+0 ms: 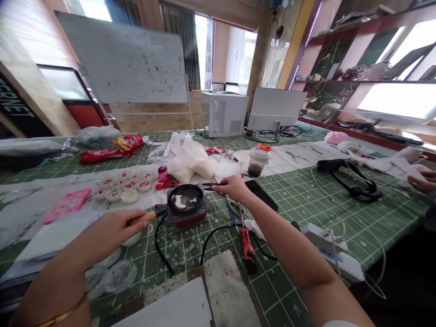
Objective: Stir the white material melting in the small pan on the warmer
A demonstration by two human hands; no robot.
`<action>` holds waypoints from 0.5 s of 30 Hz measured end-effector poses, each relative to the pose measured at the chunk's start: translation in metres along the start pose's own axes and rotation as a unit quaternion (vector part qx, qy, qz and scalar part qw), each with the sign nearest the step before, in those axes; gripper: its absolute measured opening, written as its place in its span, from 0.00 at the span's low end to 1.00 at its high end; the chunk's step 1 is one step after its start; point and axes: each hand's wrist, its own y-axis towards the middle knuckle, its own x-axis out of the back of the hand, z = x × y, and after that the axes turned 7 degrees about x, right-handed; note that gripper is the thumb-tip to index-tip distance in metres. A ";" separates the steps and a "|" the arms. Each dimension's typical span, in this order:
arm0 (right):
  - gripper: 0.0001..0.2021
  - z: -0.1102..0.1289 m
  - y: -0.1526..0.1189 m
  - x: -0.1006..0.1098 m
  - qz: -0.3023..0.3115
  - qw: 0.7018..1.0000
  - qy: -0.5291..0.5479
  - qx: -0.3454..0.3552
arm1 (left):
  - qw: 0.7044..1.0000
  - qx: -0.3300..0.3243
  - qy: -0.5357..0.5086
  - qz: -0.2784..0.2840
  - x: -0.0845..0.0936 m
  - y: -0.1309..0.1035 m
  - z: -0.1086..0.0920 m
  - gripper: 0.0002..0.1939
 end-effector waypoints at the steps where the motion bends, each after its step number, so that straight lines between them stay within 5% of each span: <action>1: 0.19 0.000 0.003 0.001 0.007 1.000 -0.003 -0.001 | 1.000 0.002 0.000 0.003 0.000 0.000 0.000 0.21; 15: 0.16 -0.009 0.009 0.016 0.073 0.997 -0.011 0.017 | 1.000 0.024 0.014 0.004 -0.007 0.010 0.011 0.27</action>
